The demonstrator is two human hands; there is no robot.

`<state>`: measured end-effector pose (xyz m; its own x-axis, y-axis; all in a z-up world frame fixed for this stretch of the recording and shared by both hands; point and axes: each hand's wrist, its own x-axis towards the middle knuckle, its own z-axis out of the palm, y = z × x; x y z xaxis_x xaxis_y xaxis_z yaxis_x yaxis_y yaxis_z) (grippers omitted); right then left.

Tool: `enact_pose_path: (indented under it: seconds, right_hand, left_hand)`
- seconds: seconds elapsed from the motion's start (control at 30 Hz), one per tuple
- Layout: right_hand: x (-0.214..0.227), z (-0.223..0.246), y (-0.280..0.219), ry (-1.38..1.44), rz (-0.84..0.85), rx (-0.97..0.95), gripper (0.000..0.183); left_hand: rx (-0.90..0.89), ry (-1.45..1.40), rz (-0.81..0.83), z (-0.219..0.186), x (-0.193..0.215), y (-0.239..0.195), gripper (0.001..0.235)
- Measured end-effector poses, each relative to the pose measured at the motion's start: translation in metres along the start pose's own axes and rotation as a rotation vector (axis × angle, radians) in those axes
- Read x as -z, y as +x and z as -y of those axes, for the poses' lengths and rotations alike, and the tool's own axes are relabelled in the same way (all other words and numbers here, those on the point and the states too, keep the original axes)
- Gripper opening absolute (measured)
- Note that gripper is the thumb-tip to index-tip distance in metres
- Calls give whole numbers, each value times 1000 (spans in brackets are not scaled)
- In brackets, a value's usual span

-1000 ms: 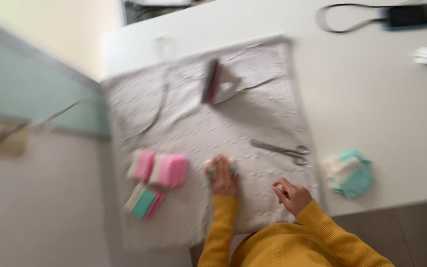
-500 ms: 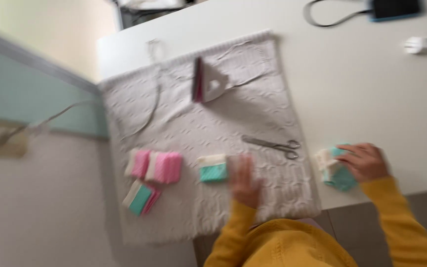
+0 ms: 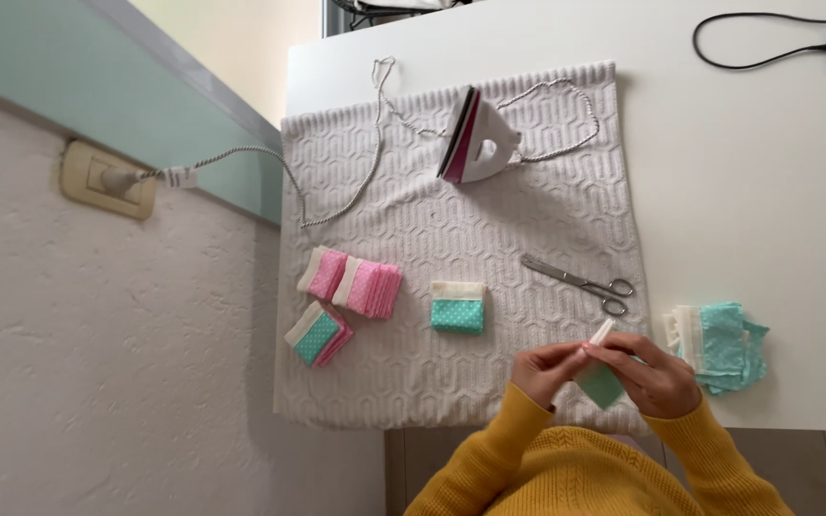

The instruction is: The person folds small pieces of pink and teal patterned fabric into neat rectangular stacks on a white table. They use scissors to trim the edges of the fabric pieces and arrange the finished items in piles.

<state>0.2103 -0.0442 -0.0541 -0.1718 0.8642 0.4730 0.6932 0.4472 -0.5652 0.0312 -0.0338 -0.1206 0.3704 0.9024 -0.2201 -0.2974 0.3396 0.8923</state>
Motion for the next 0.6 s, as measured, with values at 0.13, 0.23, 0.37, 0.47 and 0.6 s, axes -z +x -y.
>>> enact_pose_path:
  seconds: [0.13,0.23,0.37,0.47,0.6]
  right_hand:
    - [-15,5,6,52,-21,90,28]
    - [-23,7,5,55,-20,113,26]
    - [-27,8,7,34,-19,99,21]
    - [-24,17,14,56,-36,87,21]
    - [-27,17,9,60,-32,97,19]
  left_hand:
    - [118,-154,-104,-8,19,-6,22]
    - [41,-92,-161,-12,23,-11,21]
    - [-45,-64,-178,-30,19,-20,19]
    - [-90,-3,-111,-38,21,-20,19]
    - [-73,50,-129,-36,25,-23,18]
